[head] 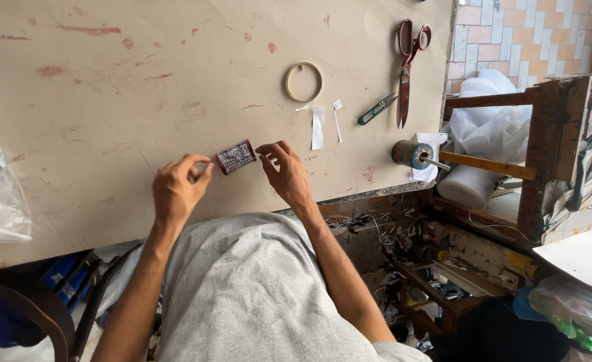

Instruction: The person folds a small woven garment label at a workbench, presses a strip of tape onto it, attaches a small paper tag to the label, and trims the tag string with scissors. They handle the label repeatedly, turning it over and smoothing the tag into place before setting it on the table.

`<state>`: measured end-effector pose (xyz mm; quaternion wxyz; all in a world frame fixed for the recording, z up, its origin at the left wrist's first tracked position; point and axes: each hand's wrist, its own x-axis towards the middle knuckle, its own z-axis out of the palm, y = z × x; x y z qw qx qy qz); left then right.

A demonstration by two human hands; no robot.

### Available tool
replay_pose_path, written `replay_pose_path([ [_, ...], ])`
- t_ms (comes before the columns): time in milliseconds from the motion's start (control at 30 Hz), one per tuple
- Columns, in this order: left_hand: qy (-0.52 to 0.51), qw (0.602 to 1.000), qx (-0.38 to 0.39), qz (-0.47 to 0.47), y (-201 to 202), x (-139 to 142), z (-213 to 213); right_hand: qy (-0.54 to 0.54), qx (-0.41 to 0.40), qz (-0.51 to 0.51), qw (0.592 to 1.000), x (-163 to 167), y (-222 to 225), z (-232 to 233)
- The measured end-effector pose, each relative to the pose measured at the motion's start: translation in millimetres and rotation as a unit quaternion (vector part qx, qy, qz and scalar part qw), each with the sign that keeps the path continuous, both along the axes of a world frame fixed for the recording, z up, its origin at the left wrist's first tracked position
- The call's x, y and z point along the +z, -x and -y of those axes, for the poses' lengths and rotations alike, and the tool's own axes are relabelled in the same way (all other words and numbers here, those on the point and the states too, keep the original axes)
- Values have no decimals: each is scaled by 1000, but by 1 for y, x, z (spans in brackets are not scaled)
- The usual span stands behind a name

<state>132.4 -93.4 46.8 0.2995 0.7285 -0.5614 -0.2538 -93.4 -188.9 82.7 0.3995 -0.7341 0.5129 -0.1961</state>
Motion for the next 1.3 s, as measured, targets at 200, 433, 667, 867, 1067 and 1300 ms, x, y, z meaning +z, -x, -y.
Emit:
replay_pose_path([
  [200, 64, 991, -56, 105, 12, -21, -4, 21, 4, -8, 1000, -17, 2, -5],
  [433, 31, 992, -50, 113, 12, -10, -3, -24, -36, -1, 999, -27, 8, -5],
  [667, 64, 996, -7, -60, 3, 4, 5, -97, -81, 96, 987, -21, 11, -1],
  [867, 41, 982, -42, -177, 25, 19, 31, -90, -92, 182, 975, -6, 13, -3],
  [1067, -28, 959, -52, -278, 51, 38, 51, 71, -63, 54, 994, 32, 4, -15],
  [1300, -102, 898, 7, -427, 45, 37, 57, 13, -43, 73, 996, 65, 19, -17],
])
